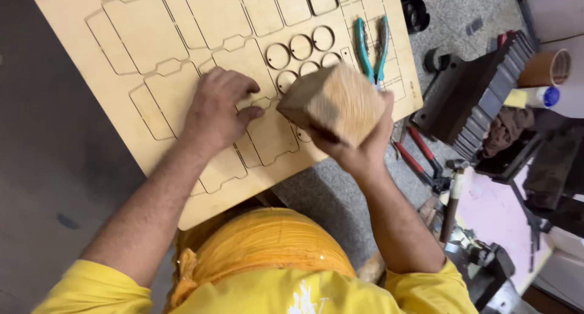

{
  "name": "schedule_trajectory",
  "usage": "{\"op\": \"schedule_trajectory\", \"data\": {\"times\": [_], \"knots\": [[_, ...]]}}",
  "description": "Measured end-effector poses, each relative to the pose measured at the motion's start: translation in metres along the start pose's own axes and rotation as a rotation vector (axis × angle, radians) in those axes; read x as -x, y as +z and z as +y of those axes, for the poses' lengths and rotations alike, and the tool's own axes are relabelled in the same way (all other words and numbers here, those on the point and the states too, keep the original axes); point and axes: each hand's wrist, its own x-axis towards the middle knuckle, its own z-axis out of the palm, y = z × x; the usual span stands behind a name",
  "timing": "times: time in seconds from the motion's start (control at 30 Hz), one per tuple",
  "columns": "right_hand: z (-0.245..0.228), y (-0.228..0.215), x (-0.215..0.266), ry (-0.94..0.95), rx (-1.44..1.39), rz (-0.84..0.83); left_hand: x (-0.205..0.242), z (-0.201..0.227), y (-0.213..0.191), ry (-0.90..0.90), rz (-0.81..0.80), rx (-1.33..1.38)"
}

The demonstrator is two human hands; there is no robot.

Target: The person uses a manual press to bend metal strips into circular rings. They then place the rings on a wooden board and use a wooden mallet to tap them flat, followed by adjustments with pliers. The process is repeated for multiple rings.

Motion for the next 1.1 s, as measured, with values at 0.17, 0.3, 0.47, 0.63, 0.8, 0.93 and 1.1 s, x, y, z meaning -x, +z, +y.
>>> {"op": "schedule_trajectory", "data": {"times": [0.17,0.3,0.47,0.63,0.8,0.93,1.1], "knots": [[0.001,-0.031,0.002,0.160,0.001,-0.003,-0.001,0.006,-0.005,-0.021,0.006,0.071],[-0.009,-0.026,0.037,0.020,-0.019,-0.012,0.008,0.000,0.002,0.022,0.047,0.056],[-0.007,0.001,-0.013,0.033,-0.120,-0.007,0.000,-0.004,-0.001,0.021,0.032,0.066],[-0.007,-0.020,-0.001,0.099,-0.110,0.040,0.005,0.000,0.000,0.033,0.039,0.073],[-0.014,-0.010,0.018,0.364,-0.562,-0.001,0.006,0.003,-0.003,-0.003,0.009,0.055],[0.003,0.011,-0.019,1.217,-1.751,-0.063,-0.004,0.001,0.007,0.010,0.005,0.030],[-0.005,-0.001,-0.003,0.181,-0.407,0.044,0.003,0.005,0.000,0.007,0.031,0.063]]}}
